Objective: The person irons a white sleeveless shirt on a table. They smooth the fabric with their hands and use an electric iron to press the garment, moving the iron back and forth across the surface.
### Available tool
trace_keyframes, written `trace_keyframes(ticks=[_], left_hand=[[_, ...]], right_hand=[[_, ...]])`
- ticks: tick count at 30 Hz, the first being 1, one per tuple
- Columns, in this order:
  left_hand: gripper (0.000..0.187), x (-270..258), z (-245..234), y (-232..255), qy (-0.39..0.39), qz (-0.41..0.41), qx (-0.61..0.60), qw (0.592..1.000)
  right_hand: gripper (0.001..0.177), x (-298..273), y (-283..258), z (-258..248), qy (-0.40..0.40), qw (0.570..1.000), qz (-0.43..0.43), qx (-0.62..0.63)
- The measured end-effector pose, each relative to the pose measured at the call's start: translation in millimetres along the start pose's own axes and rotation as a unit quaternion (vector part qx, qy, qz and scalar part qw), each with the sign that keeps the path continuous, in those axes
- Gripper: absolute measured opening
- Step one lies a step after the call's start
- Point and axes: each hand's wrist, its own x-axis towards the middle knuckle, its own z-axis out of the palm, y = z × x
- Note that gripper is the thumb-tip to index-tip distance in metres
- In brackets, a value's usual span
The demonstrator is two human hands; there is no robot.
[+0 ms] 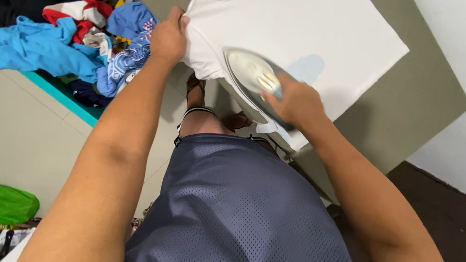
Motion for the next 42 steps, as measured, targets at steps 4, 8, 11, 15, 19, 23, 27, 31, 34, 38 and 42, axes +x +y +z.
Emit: trace_keyframes(ticks=[4,8,11,15,19,23,27,31,34,38,42], left_hand=[[0.02,1,3,-3,0.004,-0.002,0.0,1.0],[0.02,1,3,-2,0.002,0.004,0.026,1.0],[0.02,3,4,1,0.0,0.003,0.037,0.999],[0.02,5,6,0,-0.029,-0.041,0.009,0.999],[0.019,1,5,-1,0.009,0.004,0.014,1.0],[0.018,3,8,-4,0.009,-0.001,0.025,1.0],[0.017,3,13,-9,0.022,0.028,0.018,0.999],[0.017,4,13,-13,0.034,0.06,0.037,0.997],[0.018,3,13,-12,0.031,0.055,0.051,0.997],[0.018,1,10,-9,0.026,0.076,0.041,0.996],[0.018,-1,7,-4,0.02,0.063,0.056,0.996]], right_hand=[[0.056,43,-43,-12,-0.001,1.0,0.003,0.02],[0.057,45,-65,-34,-0.053,0.996,0.052,0.049],[0.056,38,-56,-40,-0.098,0.993,0.062,0.026],[0.056,8,0,-23,-0.067,0.997,0.0,-0.038],[0.055,-31,47,-7,-0.124,0.989,0.083,-0.026],[0.053,-87,83,10,-0.07,0.991,0.111,-0.007],[0.055,-132,117,31,-0.094,0.978,0.183,0.016],[0.055,-174,148,54,-0.076,0.976,0.202,0.023],[0.056,-199,158,62,-0.048,0.973,0.223,0.028],[0.06,-219,164,59,-0.056,0.933,0.332,0.123],[0.057,-225,165,53,0.045,0.914,0.346,0.206]])
